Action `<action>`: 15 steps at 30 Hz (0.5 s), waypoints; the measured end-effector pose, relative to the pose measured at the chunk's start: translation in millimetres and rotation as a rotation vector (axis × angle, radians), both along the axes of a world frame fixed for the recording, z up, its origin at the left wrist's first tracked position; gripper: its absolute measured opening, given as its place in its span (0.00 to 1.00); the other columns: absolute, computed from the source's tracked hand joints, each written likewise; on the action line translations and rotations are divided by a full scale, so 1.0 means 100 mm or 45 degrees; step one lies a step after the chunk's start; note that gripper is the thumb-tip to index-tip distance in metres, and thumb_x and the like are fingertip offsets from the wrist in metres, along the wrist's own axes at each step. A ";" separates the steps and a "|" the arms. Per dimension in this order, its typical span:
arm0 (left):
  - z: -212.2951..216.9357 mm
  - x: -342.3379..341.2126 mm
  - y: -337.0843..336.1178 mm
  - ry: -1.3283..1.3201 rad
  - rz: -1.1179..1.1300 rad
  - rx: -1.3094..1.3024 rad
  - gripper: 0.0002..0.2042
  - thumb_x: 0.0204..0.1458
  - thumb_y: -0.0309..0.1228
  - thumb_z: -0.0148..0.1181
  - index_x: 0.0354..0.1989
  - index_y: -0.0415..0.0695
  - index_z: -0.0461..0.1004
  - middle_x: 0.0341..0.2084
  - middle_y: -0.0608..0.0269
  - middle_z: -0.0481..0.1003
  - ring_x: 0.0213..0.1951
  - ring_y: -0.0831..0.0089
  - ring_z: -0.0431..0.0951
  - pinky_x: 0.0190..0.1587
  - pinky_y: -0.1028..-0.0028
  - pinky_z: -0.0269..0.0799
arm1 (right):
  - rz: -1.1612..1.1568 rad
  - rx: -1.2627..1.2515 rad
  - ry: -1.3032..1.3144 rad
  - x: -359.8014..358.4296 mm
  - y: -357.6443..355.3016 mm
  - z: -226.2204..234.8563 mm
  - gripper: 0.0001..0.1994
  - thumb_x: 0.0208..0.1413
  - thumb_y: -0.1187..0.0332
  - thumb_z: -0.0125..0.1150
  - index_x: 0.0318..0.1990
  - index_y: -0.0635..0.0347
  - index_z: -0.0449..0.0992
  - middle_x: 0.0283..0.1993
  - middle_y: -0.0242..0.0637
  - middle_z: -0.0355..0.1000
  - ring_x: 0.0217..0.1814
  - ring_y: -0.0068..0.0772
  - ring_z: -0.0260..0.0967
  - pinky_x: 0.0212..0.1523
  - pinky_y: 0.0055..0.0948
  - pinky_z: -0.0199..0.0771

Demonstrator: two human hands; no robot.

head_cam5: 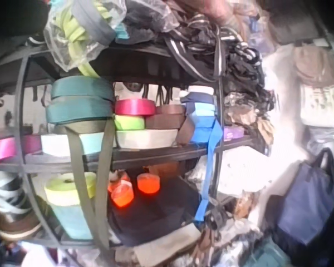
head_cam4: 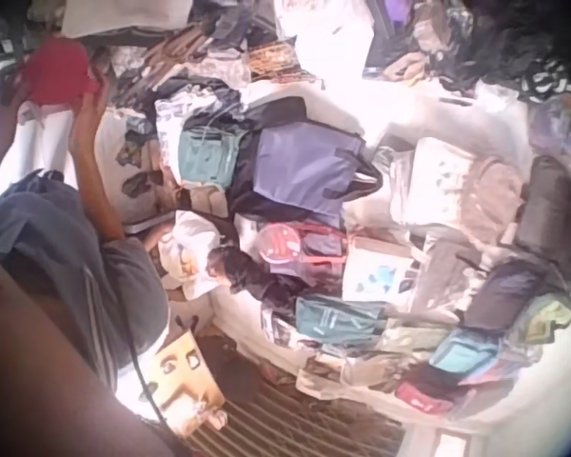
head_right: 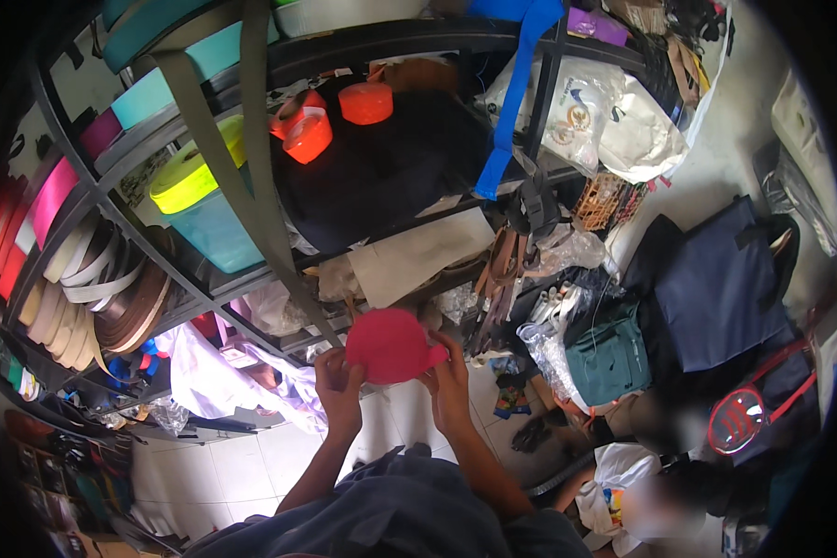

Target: The person picks up rolls of colored ribbons and webbing from a box and places them onto shelves, organizing them by color and type.

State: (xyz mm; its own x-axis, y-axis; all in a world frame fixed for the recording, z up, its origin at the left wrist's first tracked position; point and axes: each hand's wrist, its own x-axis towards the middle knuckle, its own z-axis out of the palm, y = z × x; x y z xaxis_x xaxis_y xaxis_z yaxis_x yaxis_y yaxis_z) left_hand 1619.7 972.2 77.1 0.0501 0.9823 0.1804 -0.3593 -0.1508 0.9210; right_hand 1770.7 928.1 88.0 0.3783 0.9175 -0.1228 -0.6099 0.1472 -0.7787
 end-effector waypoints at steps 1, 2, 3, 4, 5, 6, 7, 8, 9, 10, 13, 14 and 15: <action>0.02 -0.01 -0.02 0.063 -0.018 0.011 0.20 0.50 0.15 0.56 0.50 0.39 0.60 0.46 0.54 0.69 0.48 0.69 0.73 0.47 0.73 0.72 | -0.023 -0.007 -0.104 0.02 0.03 -0.03 0.19 0.61 0.71 0.45 0.60 0.58 0.57 0.56 0.41 0.65 0.50 0.32 0.71 0.45 0.28 0.73; 0.06 -0.02 -0.07 0.126 -0.036 0.023 0.20 0.50 0.15 0.57 0.50 0.39 0.60 0.45 0.54 0.69 0.48 0.69 0.73 0.47 0.72 0.72 | -0.048 -0.013 -0.208 0.06 0.07 -0.06 0.20 0.60 0.73 0.45 0.59 0.58 0.58 0.55 0.41 0.66 0.50 0.32 0.71 0.45 0.28 0.73; 0.08 -0.01 -0.11 0.189 -0.055 0.037 0.20 0.50 0.16 0.57 0.50 0.40 0.60 0.45 0.54 0.69 0.48 0.69 0.73 0.48 0.72 0.72 | -0.076 -0.017 -0.312 0.12 0.09 -0.05 0.20 0.58 0.74 0.45 0.59 0.59 0.58 0.54 0.41 0.67 0.49 0.32 0.71 0.44 0.27 0.73; 0.03 0.01 -0.12 0.147 -0.081 0.053 0.20 0.50 0.17 0.59 0.51 0.39 0.61 0.45 0.55 0.69 0.48 0.68 0.73 0.48 0.71 0.73 | -0.102 0.115 -0.454 0.22 0.16 0.05 0.22 0.53 0.78 0.45 0.57 0.60 0.61 0.50 0.42 0.70 0.48 0.29 0.71 0.44 0.25 0.72; 0.00 -0.01 -0.11 0.202 -0.089 0.082 0.20 0.50 0.17 0.59 0.51 0.39 0.61 0.46 0.56 0.70 0.49 0.68 0.73 0.48 0.71 0.73 | -0.055 0.143 -0.550 0.32 0.18 0.11 0.21 0.53 0.79 0.45 0.57 0.60 0.61 0.49 0.41 0.71 0.48 0.29 0.71 0.44 0.25 0.72; -0.02 -0.03 -0.08 0.257 -0.098 0.112 0.20 0.50 0.18 0.59 0.51 0.39 0.62 0.46 0.56 0.70 0.49 0.68 0.73 0.48 0.71 0.73 | -0.009 0.173 -0.647 0.40 0.21 0.18 0.21 0.54 0.80 0.45 0.57 0.60 0.62 0.48 0.41 0.71 0.47 0.28 0.71 0.44 0.25 0.72; -0.04 -0.01 -0.08 0.309 -0.130 0.121 0.20 0.50 0.18 0.59 0.51 0.39 0.62 0.46 0.56 0.70 0.50 0.68 0.73 0.48 0.70 0.74 | 0.023 0.174 -0.745 0.48 0.22 0.26 0.21 0.54 0.81 0.44 0.57 0.60 0.62 0.47 0.41 0.71 0.46 0.28 0.70 0.44 0.25 0.72; -0.03 -0.02 -0.07 0.337 -0.160 0.188 0.20 0.50 0.19 0.60 0.52 0.39 0.63 0.48 0.57 0.70 0.50 0.68 0.73 0.48 0.70 0.74 | 0.129 0.213 -0.776 0.50 0.26 0.38 0.21 0.54 0.81 0.45 0.57 0.60 0.62 0.46 0.41 0.72 0.46 0.28 0.71 0.44 0.24 0.71; 0.02 0.00 -0.08 0.373 -0.216 0.172 0.21 0.50 0.20 0.60 0.52 0.39 0.63 0.48 0.57 0.70 0.50 0.68 0.73 0.48 0.71 0.73 | 0.227 0.230 -0.802 0.52 0.29 0.52 0.21 0.54 0.81 0.46 0.57 0.60 0.63 0.46 0.42 0.72 0.45 0.27 0.71 0.44 0.23 0.71; 0.06 0.00 -0.08 0.417 -0.268 0.152 0.21 0.50 0.20 0.60 0.53 0.39 0.63 0.48 0.56 0.70 0.49 0.68 0.73 0.48 0.71 0.73 | 0.306 0.266 -1.066 0.54 0.39 0.58 0.22 0.54 0.81 0.47 0.58 0.59 0.62 0.45 0.42 0.73 0.44 0.27 0.72 0.44 0.23 0.71; 0.17 -0.01 -0.09 0.302 -0.342 0.139 0.25 0.50 0.18 0.59 0.56 0.39 0.58 0.46 0.55 0.70 0.48 0.69 0.73 0.47 0.73 0.73 | 0.759 0.282 -1.369 0.44 0.59 0.73 0.27 0.53 0.78 0.51 0.62 0.54 0.58 0.41 0.43 0.74 0.42 0.31 0.74 0.44 0.29 0.71; 0.24 -0.01 -0.05 0.247 -0.462 0.094 0.28 0.50 0.16 0.57 0.60 0.38 0.54 0.47 0.52 0.69 0.49 0.66 0.72 0.48 0.70 0.72 | 0.804 0.231 -1.413 0.42 0.59 0.79 0.29 0.53 0.77 0.53 0.64 0.53 0.56 0.41 0.42 0.74 0.42 0.31 0.73 0.44 0.28 0.71; 0.20 -0.01 -0.08 0.196 -0.501 0.078 0.29 0.50 0.16 0.56 0.61 0.39 0.53 0.47 0.52 0.69 0.49 0.66 0.73 0.47 0.70 0.73 | 0.852 0.180 -1.456 0.39 0.58 0.83 0.32 0.53 0.76 0.55 0.66 0.52 0.53 0.41 0.42 0.74 0.42 0.31 0.73 0.44 0.28 0.71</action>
